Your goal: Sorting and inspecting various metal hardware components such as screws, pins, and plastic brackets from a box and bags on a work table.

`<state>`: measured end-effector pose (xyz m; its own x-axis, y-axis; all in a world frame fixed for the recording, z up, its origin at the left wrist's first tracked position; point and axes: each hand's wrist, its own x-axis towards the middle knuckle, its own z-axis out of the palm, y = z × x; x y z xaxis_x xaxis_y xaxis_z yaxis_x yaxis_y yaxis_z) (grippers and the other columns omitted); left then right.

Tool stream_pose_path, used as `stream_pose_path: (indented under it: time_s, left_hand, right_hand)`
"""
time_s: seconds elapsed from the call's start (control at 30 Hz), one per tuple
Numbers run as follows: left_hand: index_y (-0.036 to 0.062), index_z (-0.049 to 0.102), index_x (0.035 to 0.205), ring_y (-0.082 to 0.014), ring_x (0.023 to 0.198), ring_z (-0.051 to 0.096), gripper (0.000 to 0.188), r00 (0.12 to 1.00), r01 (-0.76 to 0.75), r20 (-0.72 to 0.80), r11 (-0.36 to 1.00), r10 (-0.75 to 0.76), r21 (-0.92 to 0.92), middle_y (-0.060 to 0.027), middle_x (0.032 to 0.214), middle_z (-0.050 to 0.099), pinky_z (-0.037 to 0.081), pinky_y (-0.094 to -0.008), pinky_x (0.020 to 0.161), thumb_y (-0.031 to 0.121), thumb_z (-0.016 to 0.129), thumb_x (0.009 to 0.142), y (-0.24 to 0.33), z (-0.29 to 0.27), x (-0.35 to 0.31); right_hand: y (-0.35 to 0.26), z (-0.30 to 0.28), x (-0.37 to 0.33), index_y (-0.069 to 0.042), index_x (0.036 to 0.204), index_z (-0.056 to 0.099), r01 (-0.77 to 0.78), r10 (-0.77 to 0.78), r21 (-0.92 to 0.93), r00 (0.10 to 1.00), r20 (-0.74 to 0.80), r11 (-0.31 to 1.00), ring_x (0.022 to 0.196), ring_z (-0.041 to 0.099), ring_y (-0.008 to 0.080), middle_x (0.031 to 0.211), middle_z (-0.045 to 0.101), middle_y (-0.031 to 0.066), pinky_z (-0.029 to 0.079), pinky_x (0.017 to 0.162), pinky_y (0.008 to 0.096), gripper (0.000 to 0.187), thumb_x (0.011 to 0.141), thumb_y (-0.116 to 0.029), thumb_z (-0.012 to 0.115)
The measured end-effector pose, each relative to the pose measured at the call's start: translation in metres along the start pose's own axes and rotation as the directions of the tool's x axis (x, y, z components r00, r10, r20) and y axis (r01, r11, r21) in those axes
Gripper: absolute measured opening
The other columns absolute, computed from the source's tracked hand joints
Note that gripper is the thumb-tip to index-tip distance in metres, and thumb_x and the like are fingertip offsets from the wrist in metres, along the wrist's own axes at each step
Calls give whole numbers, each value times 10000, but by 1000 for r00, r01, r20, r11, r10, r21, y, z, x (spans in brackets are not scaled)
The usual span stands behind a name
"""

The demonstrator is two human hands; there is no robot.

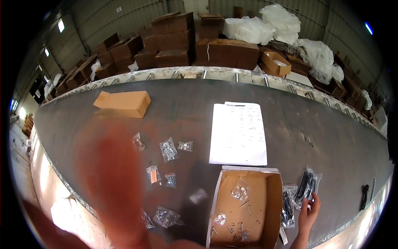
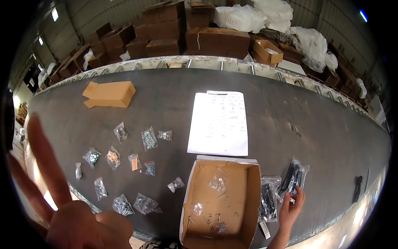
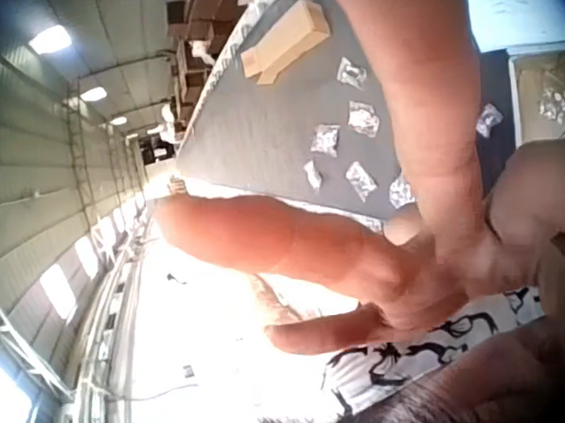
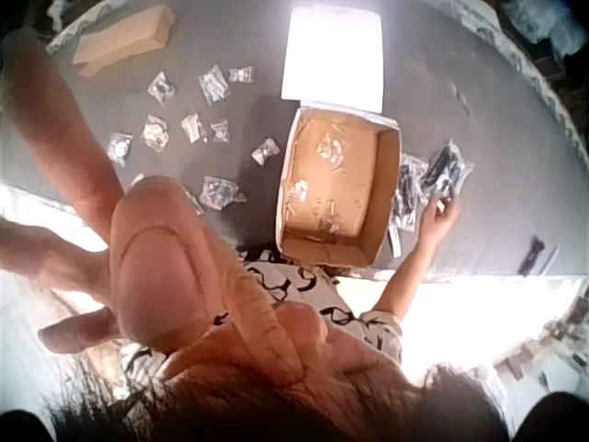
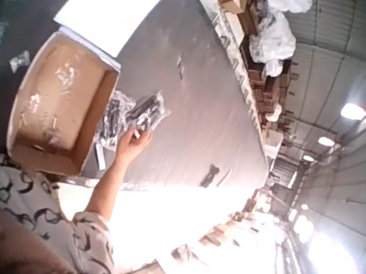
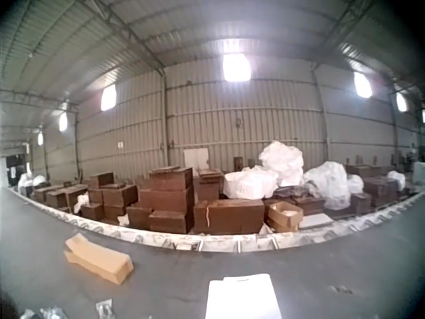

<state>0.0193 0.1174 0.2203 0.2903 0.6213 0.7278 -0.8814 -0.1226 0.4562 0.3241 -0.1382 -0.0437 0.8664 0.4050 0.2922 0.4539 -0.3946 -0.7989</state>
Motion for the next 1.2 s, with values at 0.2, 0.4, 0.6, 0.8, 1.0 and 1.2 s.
stream_pose_path:
  time_s: [0.2, 0.4, 0.6, 0.8, 1.0, 1.2]
  left_hand:
    - [123, 260, 1389, -221, 981, 504, 771, 1000, -6, 5, 1000, 6, 18, -149, 1252, 436, 476, -357, 704, 679, 182, 861, 3, -9, -1]
    - [112, 283, 1378, -212, 962, 498, 795, 999, -34, -6, 999, 35, 27, -141, 1232, 443, 462, -338, 694, 696, 178, 849, 3, -18, -1]
    - [102, 306, 1366, -203, 943, 491, 820, 999, -32, 16, 999, 31, 28, -133, 1211, 451, 449, -320, 683, 713, 175, 836, 1, -21, -3]
    - [91, 329, 1355, -193, 924, 484, 845, 998, -7, 58, 1000, 6, 10, -126, 1191, 459, 435, -301, 673, 729, 172, 823, -8, -24, -8]
    - [80, 352, 1343, -184, 906, 478, 872, 989, 52, 140, 999, -53, 11, -118, 1171, 466, 421, -282, 662, 746, 168, 811, -29, -24, -19]
    - [-15, 515, 1134, -144, 788, 516, 845, 923, 277, 264, 959, -281, 56, -134, 975, 571, 406, -277, 711, 688, 158, 828, -58, -19, -42]
  right_hand:
    - [-2, 10, 4, -12, 1213, 490, 41, -40, -16, 999, 13, 999, 789, 470, 81, 1129, 500, 50, 425, 609, 201, 358, 876, -90, 580]
    - [0, 10, 7, -10, 1207, 493, 17, -17, 1, 1000, 20, 1000, 770, 461, 73, 1105, 501, 38, 415, 596, 194, 348, 884, -102, 580]
    - [0, 14, 8, -11, 1203, 497, 29, -30, 6, 999, 19, 1000, 759, 458, 62, 1071, 498, 25, 412, 576, 195, 345, 882, -106, 583]
    - [0, 15, 9, -14, 1196, 502, 37, -37, 9, 999, 16, 999, 731, 451, 56, 1020, 495, 20, 404, 567, 194, 344, 878, -112, 591]
    - [-2, 15, 10, -14, 1201, 500, 37, -38, 42, 999, 11, 998, 726, 456, 55, 1009, 498, 22, 405, 558, 196, 352, 876, -112, 593]
    - [-1, 12, 7, -22, 1210, 484, -30, 30, 3, 998, 59, 1000, 800, 483, 83, 1126, 480, 51, 439, 646, 197, 359, 878, -110, 591]
